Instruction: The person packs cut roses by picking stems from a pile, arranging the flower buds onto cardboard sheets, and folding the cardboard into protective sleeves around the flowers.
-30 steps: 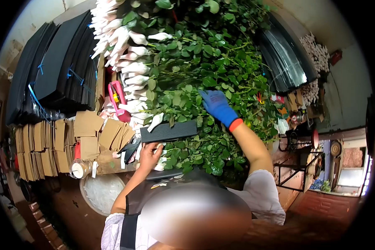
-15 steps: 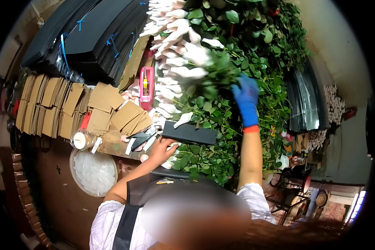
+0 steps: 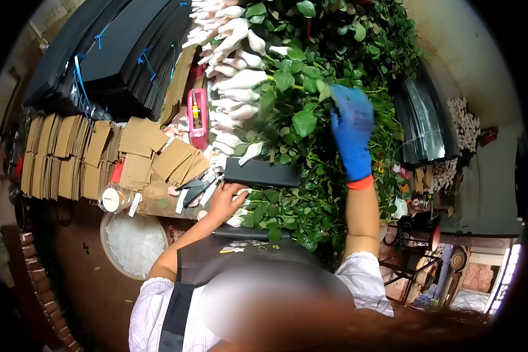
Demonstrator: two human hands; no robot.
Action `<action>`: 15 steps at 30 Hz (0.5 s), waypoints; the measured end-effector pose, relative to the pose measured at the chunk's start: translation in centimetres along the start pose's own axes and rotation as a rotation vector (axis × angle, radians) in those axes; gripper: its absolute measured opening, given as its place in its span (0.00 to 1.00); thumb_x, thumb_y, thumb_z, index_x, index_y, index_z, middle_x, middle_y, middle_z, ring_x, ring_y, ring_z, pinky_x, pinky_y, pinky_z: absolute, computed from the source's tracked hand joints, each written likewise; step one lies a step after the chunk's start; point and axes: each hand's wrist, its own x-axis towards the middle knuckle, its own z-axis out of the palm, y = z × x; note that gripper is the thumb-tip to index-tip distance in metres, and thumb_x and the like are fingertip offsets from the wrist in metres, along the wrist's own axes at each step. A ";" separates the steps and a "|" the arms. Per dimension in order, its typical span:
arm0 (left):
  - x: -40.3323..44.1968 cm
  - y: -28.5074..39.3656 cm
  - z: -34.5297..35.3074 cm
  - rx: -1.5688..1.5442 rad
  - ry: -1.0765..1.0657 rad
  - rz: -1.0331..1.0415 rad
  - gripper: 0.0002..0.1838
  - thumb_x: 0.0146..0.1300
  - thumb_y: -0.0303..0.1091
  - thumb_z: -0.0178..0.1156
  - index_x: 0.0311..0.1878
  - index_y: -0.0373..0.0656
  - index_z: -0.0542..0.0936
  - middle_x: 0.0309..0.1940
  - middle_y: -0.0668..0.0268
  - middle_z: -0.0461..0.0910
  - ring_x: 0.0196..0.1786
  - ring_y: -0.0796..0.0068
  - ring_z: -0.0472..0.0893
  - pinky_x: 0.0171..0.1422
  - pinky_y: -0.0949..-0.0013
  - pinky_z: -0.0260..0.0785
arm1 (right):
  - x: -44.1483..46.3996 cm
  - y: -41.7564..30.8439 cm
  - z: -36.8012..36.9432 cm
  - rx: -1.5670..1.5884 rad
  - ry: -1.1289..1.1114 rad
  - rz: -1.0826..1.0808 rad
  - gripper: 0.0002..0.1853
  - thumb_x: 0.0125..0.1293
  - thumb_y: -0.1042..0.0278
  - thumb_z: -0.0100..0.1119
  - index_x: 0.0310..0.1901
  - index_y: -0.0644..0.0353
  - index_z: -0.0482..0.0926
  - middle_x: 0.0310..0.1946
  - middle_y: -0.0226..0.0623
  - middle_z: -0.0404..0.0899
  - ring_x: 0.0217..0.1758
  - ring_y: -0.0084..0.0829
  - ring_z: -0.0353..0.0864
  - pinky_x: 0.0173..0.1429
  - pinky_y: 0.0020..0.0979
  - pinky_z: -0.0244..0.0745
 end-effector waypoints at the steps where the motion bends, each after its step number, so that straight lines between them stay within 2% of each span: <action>1: 0.0 0.5 -0.2 -0.003 0.005 -0.021 0.11 0.62 0.37 0.69 0.45 0.45 0.87 0.38 0.59 0.85 0.43 0.57 0.83 0.49 0.59 0.74 | 0.5 -0.4 -1.5 -0.044 0.081 -0.026 0.27 0.52 0.70 0.72 0.56 0.47 0.81 0.51 0.31 0.81 0.59 0.43 0.76 0.67 0.43 0.71; 3: 0.2 1.1 -0.8 0.023 0.004 -0.027 0.11 0.62 0.37 0.69 0.45 0.44 0.87 0.39 0.59 0.85 0.43 0.57 0.83 0.49 0.59 0.74 | 1.8 -0.9 -4.0 -0.087 0.214 -0.012 0.28 0.51 0.72 0.72 0.58 0.45 0.81 0.53 0.32 0.79 0.64 0.45 0.73 0.70 0.46 0.68; 6: 0.0 1.2 -0.6 -0.065 -0.030 -0.121 0.11 0.62 0.36 0.69 0.46 0.44 0.87 0.38 0.59 0.86 0.42 0.57 0.83 0.48 0.60 0.75 | 6.2 3.0 -2.2 -0.142 0.334 -0.140 0.29 0.53 0.67 0.73 0.60 0.44 0.80 0.54 0.33 0.79 0.61 0.42 0.75 0.70 0.45 0.68; 7: 0.1 0.8 -0.6 0.024 -0.012 -0.018 0.12 0.62 0.36 0.69 0.46 0.43 0.87 0.38 0.59 0.86 0.41 0.59 0.84 0.47 0.61 0.75 | 7.6 3.8 -1.4 -0.311 0.282 -0.103 0.27 0.55 0.64 0.73 0.59 0.44 0.80 0.53 0.34 0.79 0.59 0.40 0.76 0.68 0.44 0.70; 8: -0.1 0.9 -0.6 -0.009 -0.016 -0.040 0.12 0.62 0.36 0.69 0.46 0.43 0.87 0.38 0.59 0.86 0.41 0.59 0.84 0.47 0.61 0.75 | 8.3 3.9 -0.9 -0.477 0.227 -0.061 0.26 0.56 0.61 0.72 0.59 0.45 0.80 0.52 0.36 0.80 0.57 0.39 0.78 0.66 0.43 0.71; 9: -0.1 0.9 -0.7 -0.039 -0.015 -0.057 0.12 0.63 0.37 0.69 0.46 0.44 0.87 0.38 0.59 0.86 0.41 0.59 0.84 0.47 0.61 0.75 | 7.6 4.0 0.1 -0.500 0.141 0.029 0.20 0.59 0.59 0.69 0.53 0.47 0.81 0.43 0.36 0.81 0.46 0.38 0.81 0.56 0.43 0.76; 10: 0.0 1.0 -0.6 -0.075 -0.007 -0.077 0.11 0.63 0.37 0.69 0.46 0.44 0.87 0.38 0.60 0.86 0.41 0.60 0.84 0.46 0.61 0.75 | 6.4 4.0 1.6 -0.356 -0.012 0.113 0.14 0.60 0.60 0.68 0.46 0.49 0.80 0.36 0.38 0.81 0.40 0.40 0.83 0.47 0.46 0.79; 11: 0.0 0.8 -0.5 -0.050 -0.024 -0.098 0.11 0.63 0.37 0.68 0.46 0.44 0.86 0.38 0.60 0.86 0.41 0.60 0.84 0.47 0.60 0.75 | 4.7 3.8 2.7 -0.214 -0.147 0.045 0.10 0.61 0.60 0.66 0.42 0.50 0.79 0.34 0.40 0.82 0.37 0.44 0.85 0.44 0.47 0.80; 12: -0.1 0.3 -0.2 -0.002 -0.009 -0.023 0.11 0.63 0.37 0.69 0.45 0.44 0.87 0.37 0.61 0.86 0.41 0.61 0.84 0.46 0.60 0.75 | 2.9 3.1 4.1 -0.094 -0.393 0.125 0.10 0.62 0.58 0.65 0.43 0.49 0.80 0.36 0.41 0.83 0.42 0.44 0.86 0.47 0.47 0.81; 13: 0.0 0.1 0.0 -0.034 -0.010 -0.048 0.11 0.63 0.37 0.69 0.45 0.44 0.87 0.37 0.61 0.85 0.41 0.61 0.84 0.46 0.60 0.75 | 0.9 3.3 6.2 -0.091 -0.582 0.103 0.12 0.62 0.55 0.66 0.44 0.47 0.81 0.38 0.39 0.84 0.44 0.45 0.86 0.48 0.47 0.81; 14: -0.2 0.0 0.1 -0.062 -0.012 -0.077 0.11 0.63 0.37 0.69 0.45 0.45 0.87 0.37 0.61 0.85 0.41 0.61 0.84 0.47 0.61 0.75 | -1.0 3.6 9.2 -0.163 -0.666 0.128 0.14 0.61 0.54 0.67 0.46 0.46 0.82 0.40 0.39 0.84 0.45 0.44 0.86 0.48 0.47 0.80; 15: -0.2 0.2 0.0 -0.061 -0.009 -0.070 0.11 0.62 0.37 0.69 0.45 0.45 0.87 0.37 0.61 0.85 0.40 0.61 0.84 0.47 0.60 0.75 | -2.6 3.2 10.8 -0.219 -0.635 0.113 0.16 0.58 0.55 0.69 0.46 0.48 0.82 0.44 0.37 0.83 0.48 0.42 0.84 0.53 0.45 0.78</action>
